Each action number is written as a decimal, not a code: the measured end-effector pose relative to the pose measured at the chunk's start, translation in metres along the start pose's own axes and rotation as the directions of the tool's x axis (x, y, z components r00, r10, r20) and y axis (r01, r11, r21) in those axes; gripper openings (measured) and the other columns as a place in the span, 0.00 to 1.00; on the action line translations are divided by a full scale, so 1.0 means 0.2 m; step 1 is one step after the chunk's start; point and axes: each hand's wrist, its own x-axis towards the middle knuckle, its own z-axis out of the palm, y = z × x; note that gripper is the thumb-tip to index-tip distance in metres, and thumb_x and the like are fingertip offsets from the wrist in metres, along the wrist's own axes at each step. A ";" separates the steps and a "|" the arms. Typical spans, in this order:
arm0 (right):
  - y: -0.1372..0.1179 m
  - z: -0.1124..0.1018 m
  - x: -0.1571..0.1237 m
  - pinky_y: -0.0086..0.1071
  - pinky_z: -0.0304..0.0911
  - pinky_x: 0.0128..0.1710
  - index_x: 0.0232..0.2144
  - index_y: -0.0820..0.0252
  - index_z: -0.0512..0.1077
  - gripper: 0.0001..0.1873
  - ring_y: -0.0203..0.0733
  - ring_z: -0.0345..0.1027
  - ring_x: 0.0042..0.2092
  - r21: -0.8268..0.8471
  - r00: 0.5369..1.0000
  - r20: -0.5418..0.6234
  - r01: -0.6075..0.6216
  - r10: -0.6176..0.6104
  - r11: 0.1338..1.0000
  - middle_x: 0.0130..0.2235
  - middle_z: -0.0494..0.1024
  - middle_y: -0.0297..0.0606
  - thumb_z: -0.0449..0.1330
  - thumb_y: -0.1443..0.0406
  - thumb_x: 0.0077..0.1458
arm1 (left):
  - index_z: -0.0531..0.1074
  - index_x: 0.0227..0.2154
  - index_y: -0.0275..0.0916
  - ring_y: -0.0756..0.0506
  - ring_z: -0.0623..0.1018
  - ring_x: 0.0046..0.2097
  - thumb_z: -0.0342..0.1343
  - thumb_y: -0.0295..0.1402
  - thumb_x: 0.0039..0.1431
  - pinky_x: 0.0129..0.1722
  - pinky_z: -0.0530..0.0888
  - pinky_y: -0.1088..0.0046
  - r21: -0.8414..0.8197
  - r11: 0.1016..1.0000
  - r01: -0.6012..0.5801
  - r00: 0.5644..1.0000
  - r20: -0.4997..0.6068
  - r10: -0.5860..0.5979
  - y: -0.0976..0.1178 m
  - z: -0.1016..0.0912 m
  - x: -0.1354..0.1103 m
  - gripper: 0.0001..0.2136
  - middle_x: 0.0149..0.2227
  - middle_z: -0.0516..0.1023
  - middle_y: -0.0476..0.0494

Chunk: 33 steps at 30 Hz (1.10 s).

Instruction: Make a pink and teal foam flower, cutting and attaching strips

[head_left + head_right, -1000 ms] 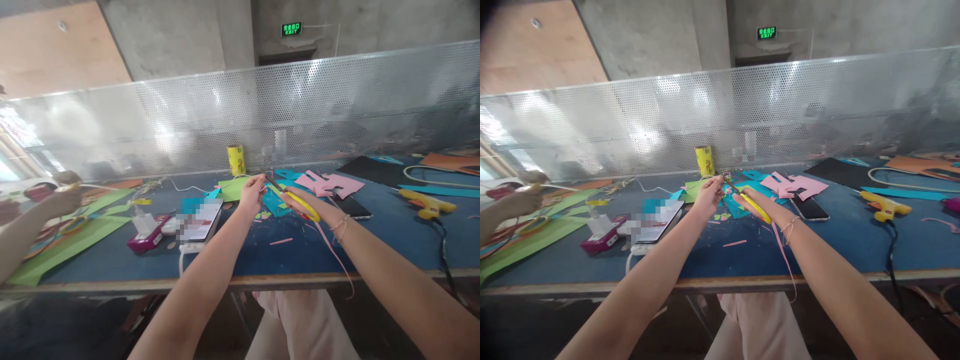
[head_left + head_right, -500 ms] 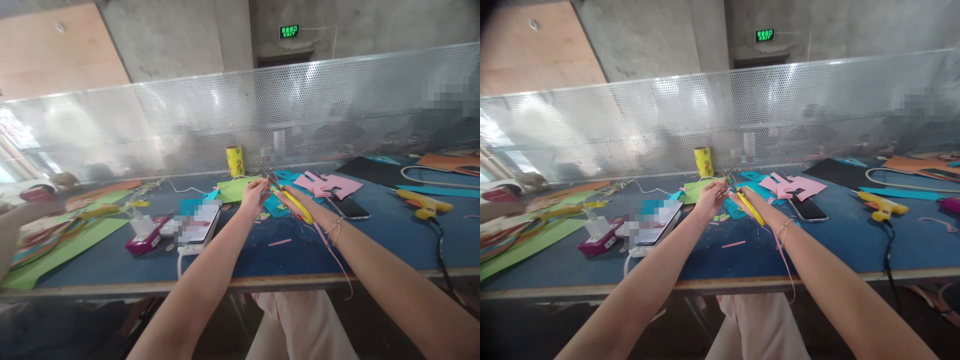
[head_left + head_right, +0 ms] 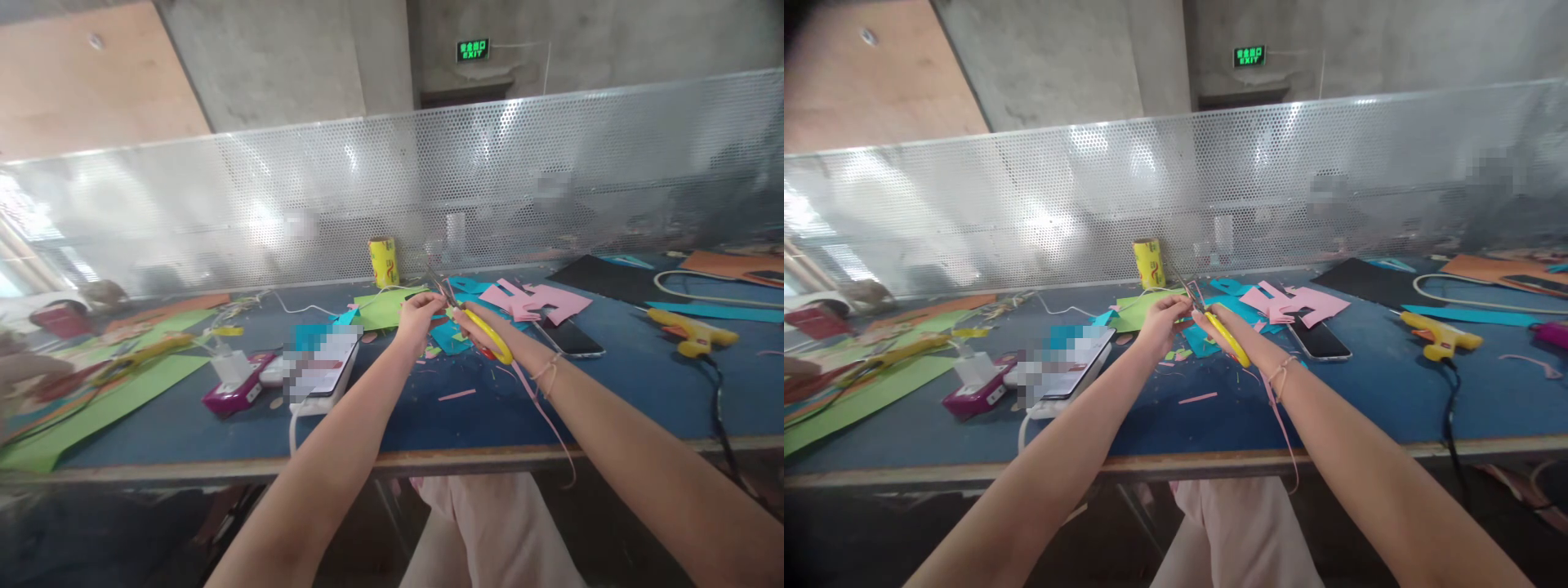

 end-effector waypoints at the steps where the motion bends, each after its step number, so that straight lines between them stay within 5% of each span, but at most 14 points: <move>1: 0.00 0.00 0.00 0.26 0.52 0.17 0.26 0.57 0.57 0.20 0.31 0.57 0.17 0.007 1.000 0.001 -0.006 0.005 1.000 0.19 0.62 0.28 0.45 0.47 0.52 | 0.69 0.20 0.36 0.55 0.67 0.25 0.61 0.34 0.35 0.29 0.70 0.75 0.020 1.000 -0.002 1.000 0.002 0.002 0.00 0.00 0.00 0.09 0.22 0.69 0.51; 14: 0.03 -0.01 0.00 0.24 0.50 0.15 0.26 0.58 0.57 0.23 0.27 0.52 0.15 0.025 0.999 0.020 0.026 -0.026 0.999 0.18 0.61 0.26 0.42 0.45 0.52 | 0.68 0.20 0.36 0.55 0.65 0.24 0.57 0.35 0.40 0.25 0.66 0.80 0.201 0.979 -0.034 0.999 0.004 0.034 0.00 0.02 0.00 0.08 0.22 0.68 0.50; 33: -0.03 -0.02 -0.02 0.26 0.51 0.17 0.25 0.57 0.57 0.23 0.30 0.52 0.15 0.026 0.999 0.037 0.002 -0.002 1.000 0.15 0.57 0.25 0.43 0.45 0.52 | 0.68 0.21 0.37 0.55 0.65 0.23 0.58 0.35 0.40 0.25 0.65 0.78 0.119 0.993 -0.011 1.000 -0.015 0.013 0.00 0.01 0.01 0.07 0.23 0.69 0.49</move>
